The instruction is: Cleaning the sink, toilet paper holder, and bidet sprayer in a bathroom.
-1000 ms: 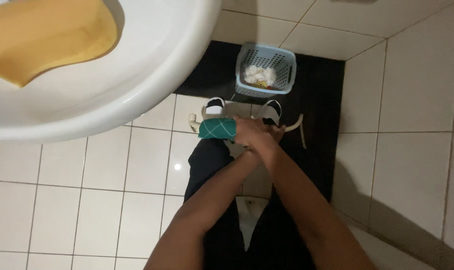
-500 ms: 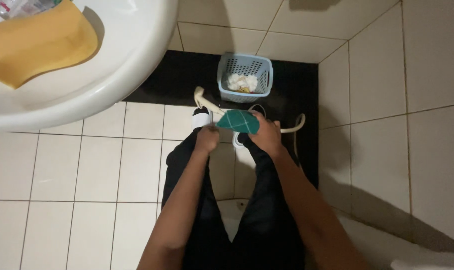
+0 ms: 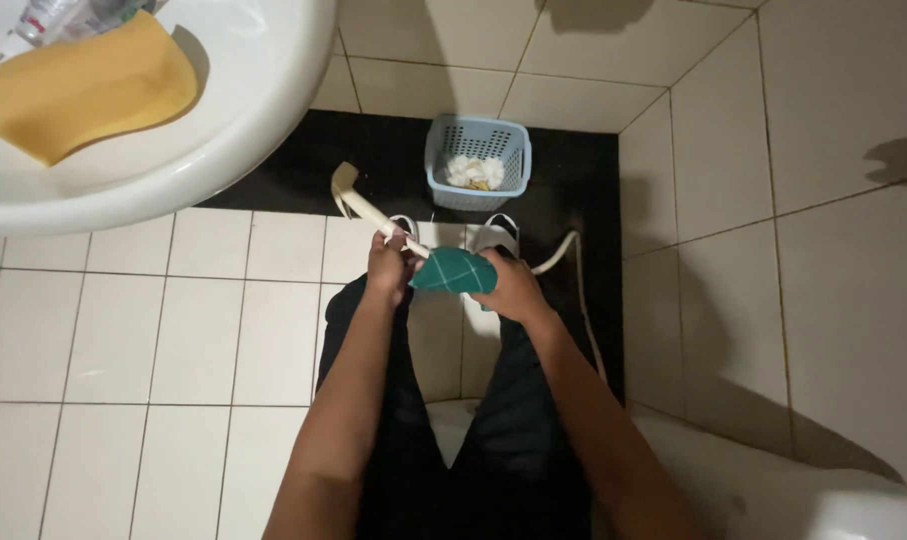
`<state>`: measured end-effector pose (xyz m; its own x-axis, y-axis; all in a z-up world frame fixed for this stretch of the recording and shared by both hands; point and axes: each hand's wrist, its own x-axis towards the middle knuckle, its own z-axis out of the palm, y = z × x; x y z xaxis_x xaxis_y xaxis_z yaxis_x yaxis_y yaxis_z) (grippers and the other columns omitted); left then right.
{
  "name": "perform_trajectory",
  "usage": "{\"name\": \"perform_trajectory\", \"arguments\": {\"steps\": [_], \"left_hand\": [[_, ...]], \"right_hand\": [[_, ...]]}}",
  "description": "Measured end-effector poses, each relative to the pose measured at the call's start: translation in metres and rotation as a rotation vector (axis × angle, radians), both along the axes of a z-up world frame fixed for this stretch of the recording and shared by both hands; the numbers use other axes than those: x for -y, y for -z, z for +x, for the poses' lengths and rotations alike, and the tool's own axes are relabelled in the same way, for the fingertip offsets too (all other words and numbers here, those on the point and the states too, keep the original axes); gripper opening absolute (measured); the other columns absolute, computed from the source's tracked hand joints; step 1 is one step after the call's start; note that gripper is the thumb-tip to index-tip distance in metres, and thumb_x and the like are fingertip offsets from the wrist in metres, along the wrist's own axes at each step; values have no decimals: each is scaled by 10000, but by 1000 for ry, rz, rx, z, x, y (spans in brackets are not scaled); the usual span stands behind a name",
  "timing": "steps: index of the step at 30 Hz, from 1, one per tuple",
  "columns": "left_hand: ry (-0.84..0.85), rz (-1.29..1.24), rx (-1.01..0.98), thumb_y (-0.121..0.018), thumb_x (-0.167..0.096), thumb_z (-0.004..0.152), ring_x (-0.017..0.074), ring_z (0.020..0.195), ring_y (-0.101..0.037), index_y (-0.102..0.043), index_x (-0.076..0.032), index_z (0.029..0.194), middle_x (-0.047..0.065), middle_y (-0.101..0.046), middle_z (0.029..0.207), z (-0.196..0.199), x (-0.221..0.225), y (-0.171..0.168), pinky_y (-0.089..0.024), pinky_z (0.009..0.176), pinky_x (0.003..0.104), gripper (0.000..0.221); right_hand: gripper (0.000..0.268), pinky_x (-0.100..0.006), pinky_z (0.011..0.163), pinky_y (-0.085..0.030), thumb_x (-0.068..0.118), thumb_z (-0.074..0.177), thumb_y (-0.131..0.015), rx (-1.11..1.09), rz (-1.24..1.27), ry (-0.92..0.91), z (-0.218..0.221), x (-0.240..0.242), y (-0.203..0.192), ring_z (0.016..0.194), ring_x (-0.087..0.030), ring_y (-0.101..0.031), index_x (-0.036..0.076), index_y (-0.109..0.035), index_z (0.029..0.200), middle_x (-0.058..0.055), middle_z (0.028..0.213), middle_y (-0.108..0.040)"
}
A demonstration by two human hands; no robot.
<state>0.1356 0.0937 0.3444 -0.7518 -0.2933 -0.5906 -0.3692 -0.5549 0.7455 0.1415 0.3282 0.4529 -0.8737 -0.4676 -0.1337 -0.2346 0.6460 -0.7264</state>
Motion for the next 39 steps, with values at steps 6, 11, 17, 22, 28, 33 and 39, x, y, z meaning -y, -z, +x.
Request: {"name": "perform_trajectory", "arguments": {"steps": [6, 11, 17, 22, 28, 33, 39], "left_hand": [[-11, -240, -172, -546, -314, 1102, 206, 921, -635, -302, -111, 1530, 106, -643, 1111, 19, 8, -1, -647, 723, 387, 533], [253, -508, -289, -575, -209, 1072, 284, 932, -662, -380, -86, 1535, 197, -676, 1095, 33, -12, -32, -610, 760, 419, 517], [489, -787, -334, -646, -146, 1013, 452, 1013, -709, -513, -112, 1482, 259, -719, 1121, 44, -21, -65, -590, 878, 578, 489], [467, -847, -317, -585, 66, 942, 491, 1147, -660, -405, 5, 1532, 317, -670, 1248, 46, -15, -78, -567, 970, 598, 619], [575, -1001, -215, -573, -74, 999, 393, 1223, -641, -482, -29, 1490, 232, -654, 1295, 45, -21, -105, -505, 1069, 511, 502], [624, -1040, -78, -587, -145, 981, 391, 1082, -706, -529, -19, 1173, 226, -702, 1079, 39, -21, -122, -587, 902, 491, 237], [515, -1037, -27, -435, -152, 1084, 479, 1221, -614, -236, -14, 1600, 281, -575, 1299, 38, -25, -71, -548, 1005, 572, 570]], "right_hand": [[476, -570, 908, -546, 117, 773, -802, -195, -232, 437, -10, 1, 43, 1027, -476, -686, 43, -637, 1213, -251, 1041, -701], [600, -576, 1032, -468, 5, 816, -701, -438, -311, 456, -3, 12, 14, 1190, -483, -599, 42, -561, 1398, -257, 1215, -622], [1008, -553, 968, -472, 10, 666, -803, -631, 29, 78, -5, 9, 51, 1227, -436, -570, 217, -446, 1585, -154, 1360, -560], [906, -430, 989, -404, 183, 749, -772, -621, 319, -99, 4, 14, 61, 1214, -284, -583, 364, -449, 1576, -36, 1320, -588], [932, -457, 973, -418, 147, 778, -798, -755, 269, -115, 8, 22, 62, 1302, -320, -546, 254, -394, 1611, -115, 1441, -533], [668, -443, 752, -439, 101, 941, -584, -774, 296, -188, 12, 27, 70, 1127, -397, -613, 386, -479, 1535, -180, 1375, -529], [774, -469, 745, -442, 54, 857, -655, -838, 366, 73, 0, 20, 87, 1054, -383, -633, 486, -522, 1486, -153, 1281, -592]]}}
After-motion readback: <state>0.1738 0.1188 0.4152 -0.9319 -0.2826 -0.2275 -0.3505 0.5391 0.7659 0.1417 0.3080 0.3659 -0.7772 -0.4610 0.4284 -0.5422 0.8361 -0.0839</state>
